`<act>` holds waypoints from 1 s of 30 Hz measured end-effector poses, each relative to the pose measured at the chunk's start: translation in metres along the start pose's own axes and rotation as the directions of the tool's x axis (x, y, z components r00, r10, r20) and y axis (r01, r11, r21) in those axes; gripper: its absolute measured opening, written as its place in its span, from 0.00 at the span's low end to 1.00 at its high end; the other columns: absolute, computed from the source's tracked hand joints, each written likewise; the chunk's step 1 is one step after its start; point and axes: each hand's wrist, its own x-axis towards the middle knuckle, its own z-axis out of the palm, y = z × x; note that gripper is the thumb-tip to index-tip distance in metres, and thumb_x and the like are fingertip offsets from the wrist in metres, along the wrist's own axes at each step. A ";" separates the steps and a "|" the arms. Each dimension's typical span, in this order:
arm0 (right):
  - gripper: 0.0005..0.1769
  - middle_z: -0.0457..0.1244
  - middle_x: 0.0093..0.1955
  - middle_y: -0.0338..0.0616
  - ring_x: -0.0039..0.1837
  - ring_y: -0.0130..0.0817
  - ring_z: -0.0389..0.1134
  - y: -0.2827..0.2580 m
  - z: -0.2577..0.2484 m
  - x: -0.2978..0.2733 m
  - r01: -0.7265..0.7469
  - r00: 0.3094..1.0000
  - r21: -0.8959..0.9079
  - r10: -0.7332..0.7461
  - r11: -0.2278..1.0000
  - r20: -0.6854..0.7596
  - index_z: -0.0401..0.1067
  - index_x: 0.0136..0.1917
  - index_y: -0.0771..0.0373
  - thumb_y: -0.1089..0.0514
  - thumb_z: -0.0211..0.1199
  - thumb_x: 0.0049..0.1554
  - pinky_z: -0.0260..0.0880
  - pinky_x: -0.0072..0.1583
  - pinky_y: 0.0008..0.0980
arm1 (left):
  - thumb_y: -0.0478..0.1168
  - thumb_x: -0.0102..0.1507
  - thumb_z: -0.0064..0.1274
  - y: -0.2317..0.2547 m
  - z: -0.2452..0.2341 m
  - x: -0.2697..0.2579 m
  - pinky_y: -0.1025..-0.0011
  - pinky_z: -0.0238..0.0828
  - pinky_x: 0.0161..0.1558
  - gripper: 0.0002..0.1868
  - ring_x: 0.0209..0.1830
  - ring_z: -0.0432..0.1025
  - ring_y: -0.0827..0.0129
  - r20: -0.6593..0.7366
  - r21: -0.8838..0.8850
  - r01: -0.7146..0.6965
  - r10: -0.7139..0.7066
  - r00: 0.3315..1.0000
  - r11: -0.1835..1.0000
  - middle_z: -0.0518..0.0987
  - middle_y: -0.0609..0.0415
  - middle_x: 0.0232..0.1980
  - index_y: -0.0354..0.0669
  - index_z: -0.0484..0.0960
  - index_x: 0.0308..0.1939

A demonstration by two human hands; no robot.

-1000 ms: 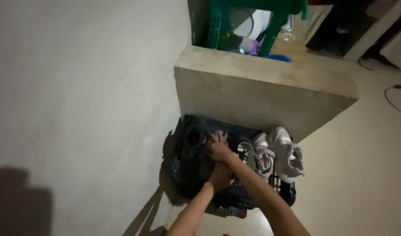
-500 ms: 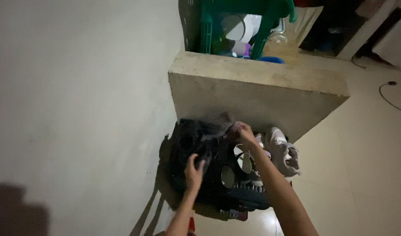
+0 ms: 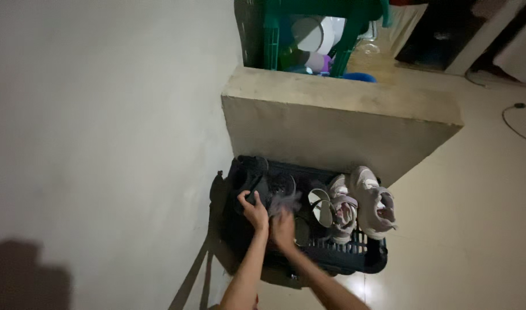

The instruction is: The person wipes several pairs of shoes on a black plastic crate using a grey cloth. They handle each shoe individually, wiping the exterior surfaces and then placing them back on the crate. The task involves multiple shoe types including sneakers and sandals.

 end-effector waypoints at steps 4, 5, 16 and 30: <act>0.25 0.56 0.69 0.61 0.68 0.57 0.60 -0.033 -0.008 -0.015 -0.070 0.997 0.238 0.075 0.969 -0.015 0.65 0.69 0.63 0.62 0.56 0.59 0.63 0.66 0.50 | 0.51 0.71 0.49 -0.014 -0.015 0.003 0.57 0.72 0.42 0.18 0.37 0.77 0.49 0.295 0.018 0.038 -0.042 0.954 0.999 0.83 0.44 0.48 0.46 0.76 0.59; 0.26 0.58 0.69 0.59 0.70 0.57 0.59 -0.047 -0.014 -0.010 0.047 0.999 0.225 -0.046 0.973 -0.009 0.66 0.70 0.63 0.63 0.55 0.57 0.62 0.68 0.51 | 0.50 0.69 0.50 -0.019 -0.018 0.001 0.58 0.73 0.43 0.22 0.38 0.78 0.51 0.314 -0.006 0.025 -0.022 0.949 1.000 0.83 0.45 0.49 0.45 0.73 0.63; 0.28 0.53 0.76 0.63 0.73 0.66 0.53 -0.039 0.000 0.035 0.370 0.922 -0.019 -0.369 0.929 -0.118 0.73 0.65 0.57 0.68 0.58 0.52 0.54 0.72 0.57 | 0.52 0.73 0.45 -0.033 -0.017 -0.011 0.56 0.71 0.41 0.19 0.33 0.74 0.51 0.257 0.158 0.138 -0.176 0.950 0.978 0.80 0.43 0.39 0.40 0.75 0.54; 0.29 0.57 0.69 0.68 0.68 0.71 0.56 -0.010 -0.021 0.054 0.256 0.943 -0.366 -0.315 0.895 -0.110 0.70 0.62 0.70 0.69 0.59 0.45 0.60 0.67 0.60 | 0.52 0.71 0.47 -0.017 0.000 -0.026 0.50 0.72 0.42 0.18 0.40 0.75 0.44 0.038 0.055 0.168 -0.170 0.985 0.984 0.80 0.42 0.42 0.41 0.74 0.50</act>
